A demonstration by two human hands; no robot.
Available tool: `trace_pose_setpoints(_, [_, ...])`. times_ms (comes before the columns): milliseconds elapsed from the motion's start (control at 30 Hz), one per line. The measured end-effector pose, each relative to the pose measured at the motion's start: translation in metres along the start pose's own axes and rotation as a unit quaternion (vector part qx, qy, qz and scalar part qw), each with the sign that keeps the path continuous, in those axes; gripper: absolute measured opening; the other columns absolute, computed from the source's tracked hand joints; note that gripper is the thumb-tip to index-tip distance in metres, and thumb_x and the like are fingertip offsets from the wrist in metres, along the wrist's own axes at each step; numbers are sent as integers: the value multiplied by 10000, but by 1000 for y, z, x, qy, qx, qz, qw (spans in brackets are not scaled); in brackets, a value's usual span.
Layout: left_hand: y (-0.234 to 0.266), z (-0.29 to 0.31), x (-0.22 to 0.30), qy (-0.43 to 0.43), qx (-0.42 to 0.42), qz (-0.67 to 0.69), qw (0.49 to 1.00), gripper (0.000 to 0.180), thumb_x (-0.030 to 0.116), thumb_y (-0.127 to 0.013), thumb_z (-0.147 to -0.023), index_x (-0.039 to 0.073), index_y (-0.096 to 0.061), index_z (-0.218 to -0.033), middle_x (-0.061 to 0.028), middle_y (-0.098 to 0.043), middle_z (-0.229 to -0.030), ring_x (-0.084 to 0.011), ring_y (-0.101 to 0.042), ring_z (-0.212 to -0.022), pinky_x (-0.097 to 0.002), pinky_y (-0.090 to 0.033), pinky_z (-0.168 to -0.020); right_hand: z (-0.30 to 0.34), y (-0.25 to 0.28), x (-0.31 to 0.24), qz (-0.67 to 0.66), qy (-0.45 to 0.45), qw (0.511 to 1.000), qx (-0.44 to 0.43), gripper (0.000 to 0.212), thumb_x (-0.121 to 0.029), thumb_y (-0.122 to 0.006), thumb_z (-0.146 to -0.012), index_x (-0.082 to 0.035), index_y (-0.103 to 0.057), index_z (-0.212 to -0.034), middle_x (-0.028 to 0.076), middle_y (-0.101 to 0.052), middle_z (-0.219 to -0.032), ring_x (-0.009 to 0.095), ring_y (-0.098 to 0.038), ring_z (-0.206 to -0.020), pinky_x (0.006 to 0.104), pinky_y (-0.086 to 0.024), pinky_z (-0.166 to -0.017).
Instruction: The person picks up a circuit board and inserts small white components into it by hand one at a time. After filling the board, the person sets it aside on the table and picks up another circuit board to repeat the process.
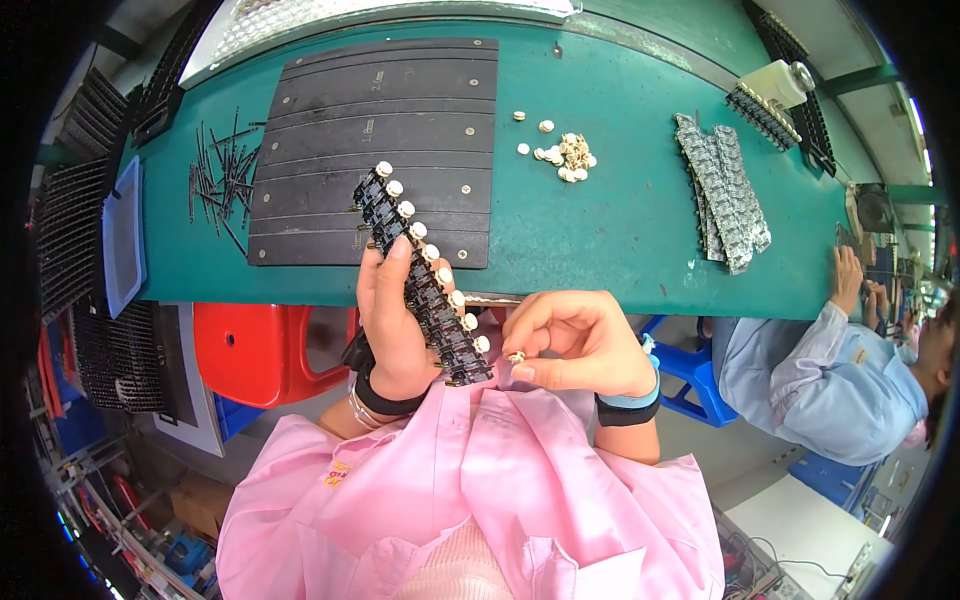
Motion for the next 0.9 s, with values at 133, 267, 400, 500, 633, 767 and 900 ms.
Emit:
trace_pose_setpoints(133, [-1, 0, 1, 3, 2, 1, 1000, 145, 152, -468, -845, 55, -450, -951, 15, -491, -748, -51, -472, -574, -195, -402, -491, 0, -1, 1, 1, -11, 1000, 5, 223, 128, -654, -559, 45, -537, -730, 133, -529, -750, 171, -510, -701, 246, -408, -624])
trace_pose_setpoints(267, [-2, 1, 0, 2, -7, 3, 1000, 139, 149, -468, -845, 56, -451, -946, 14, -491, -748, -51, -473, -575, -194, -402, -490, -2, 3, 5, 22, 32, 998, -47, 196, 109, -641, -629, 63, -544, -793, 131, -541, -831, 144, -553, -741, 237, -464, -648])
trace_pose_setpoints(400, [-2, 1, 0, 3, -10, 8, 1000, 134, 148, -468, -845, 56, -451, -942, 13, -491, -747, -52, -476, -576, -194, -402, -490, -2, 2, 4, 46, 31, 997, -45, 203, 103, -652, -626, 62, -546, -794, 128, -542, -823, 142, -554, -726, 248, -471, -648])
trace_pose_setpoints(500, [-2, 1, 1, 3, -13, 9, 1000, 136, 148, -469, -845, 55, -452, -943, 13, -493, -750, -51, -476, -582, -193, -402, -494, -1, 0, 5, 50, 35, 997, -37, 195, 105, -654, -623, 61, -551, -783, 131, -543, -825, 149, -557, -713, 255, -475, -643])
trace_pose_setpoints(633, [1, 2, -1, -4, -13, 1, 1000, 147, 148, -472, -844, 52, -454, -955, 16, -499, -765, -43, -472, -598, -189, -400, -508, -2, -2, 6, 76, 71, 994, -32, 173, 98, -664, -609, 54, -568, -746, 124, -556, -796, 156, -561, -690, 253, -471, -620])
trace_pose_setpoints(767, [2, 0, -2, -11, -6, -17, 1000, 160, 148, -474, -844, 51, -455, -969, 21, -506, -785, -35, -465, -615, -184, -399, -522, -3, -3, 1, 156, 98, 983, -27, 154, 77, -681, -589, 41, -587, -706, 107, -575, -741, 157, -563, -672, 248, -458, -592])
trace_pose_setpoints(900, [2, 1, -2, -14, -10, -35, 999, 164, 145, -474, -844, 53, -456, -979, 24, -510, -801, -29, -461, -625, -182, -397, -527, -2, -6, -4, 235, 105, 966, -17, 148, 50, -697, -574, 27, -600, -684, 90, -586, -695, 154, -561, -656, 245, -444, -575])
Point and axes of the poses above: each hand's wrist, its own z-axis away from the middle knuckle, its own y-axis out of the back of the hand, x = y × z, the point moved 1 cm from there along -z, towards the middle knuckle
